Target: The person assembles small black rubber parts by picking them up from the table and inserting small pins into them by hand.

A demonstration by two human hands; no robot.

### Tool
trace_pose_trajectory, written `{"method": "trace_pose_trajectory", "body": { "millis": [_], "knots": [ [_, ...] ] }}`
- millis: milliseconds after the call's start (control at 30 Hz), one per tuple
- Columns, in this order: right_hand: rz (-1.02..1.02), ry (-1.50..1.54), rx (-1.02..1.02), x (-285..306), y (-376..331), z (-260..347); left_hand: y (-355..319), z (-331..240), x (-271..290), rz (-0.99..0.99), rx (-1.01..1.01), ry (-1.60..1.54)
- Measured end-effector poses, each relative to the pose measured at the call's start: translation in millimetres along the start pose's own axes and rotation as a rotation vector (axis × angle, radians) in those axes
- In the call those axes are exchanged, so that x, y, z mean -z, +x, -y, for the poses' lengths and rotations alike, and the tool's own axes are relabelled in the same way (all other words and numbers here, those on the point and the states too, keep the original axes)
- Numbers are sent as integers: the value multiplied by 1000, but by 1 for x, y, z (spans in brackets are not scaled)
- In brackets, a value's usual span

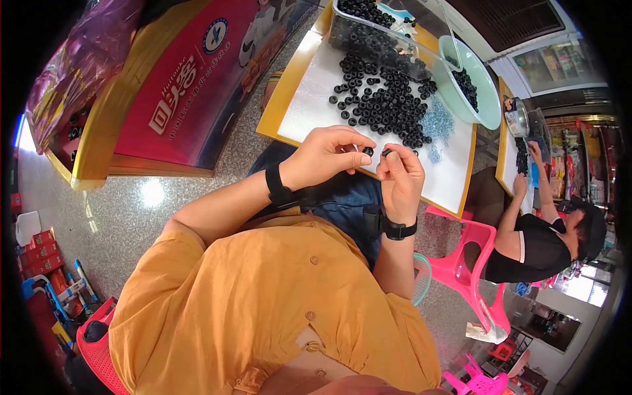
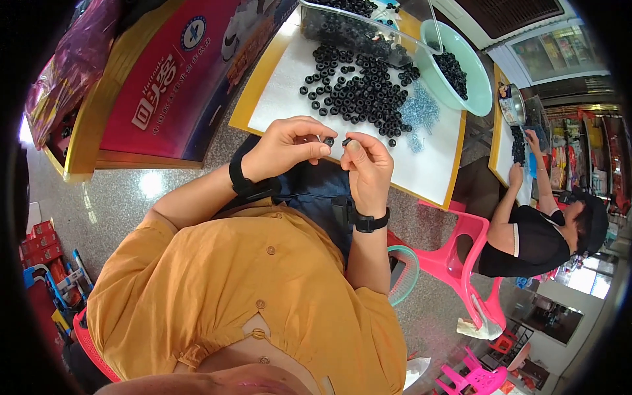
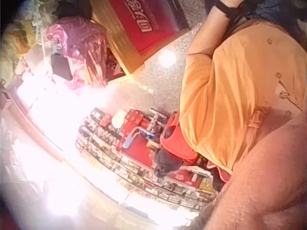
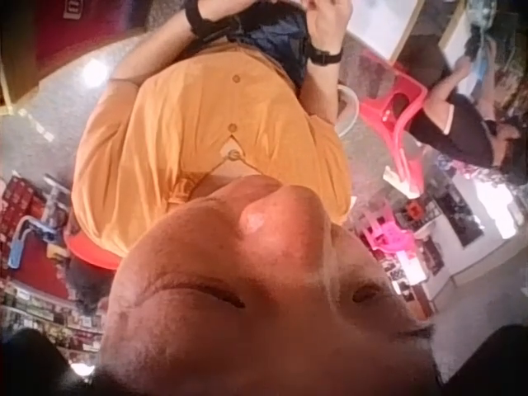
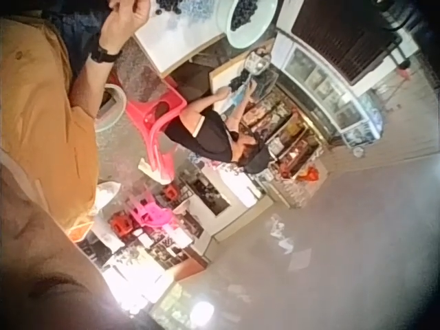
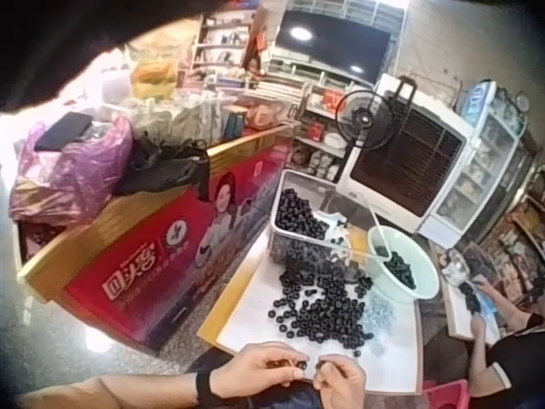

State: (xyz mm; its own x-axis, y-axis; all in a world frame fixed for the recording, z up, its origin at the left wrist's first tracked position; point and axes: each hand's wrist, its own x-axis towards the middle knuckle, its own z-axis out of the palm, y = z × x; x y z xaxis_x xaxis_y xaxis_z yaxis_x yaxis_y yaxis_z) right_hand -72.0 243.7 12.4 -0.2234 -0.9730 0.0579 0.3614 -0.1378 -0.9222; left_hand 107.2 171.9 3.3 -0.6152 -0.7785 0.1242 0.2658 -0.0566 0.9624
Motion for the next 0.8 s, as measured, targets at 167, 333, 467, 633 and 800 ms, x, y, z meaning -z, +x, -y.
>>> {"method": "trace_pose_trajectory", "body": {
  "millis": [167, 333, 467, 633, 800],
  "knots": [
    [0, -35, 43, -4, -8, -4, -3, -3, -2, 21, -64, 101],
    [40, -32, 33, -8, -9, -4, -4, -4, -2, 9, -175, 267],
    [51, -161, 57, -6, -10, -2, -3, -3, -1, -5, -192, 275],
    [75, -513, 253, -10, -11, 7, -3, -3, 0, 14, -214, 292],
    [85, -627, 337, -8, -11, 6, -2, -6, 2, 45, -233, 338]
  ]
}}
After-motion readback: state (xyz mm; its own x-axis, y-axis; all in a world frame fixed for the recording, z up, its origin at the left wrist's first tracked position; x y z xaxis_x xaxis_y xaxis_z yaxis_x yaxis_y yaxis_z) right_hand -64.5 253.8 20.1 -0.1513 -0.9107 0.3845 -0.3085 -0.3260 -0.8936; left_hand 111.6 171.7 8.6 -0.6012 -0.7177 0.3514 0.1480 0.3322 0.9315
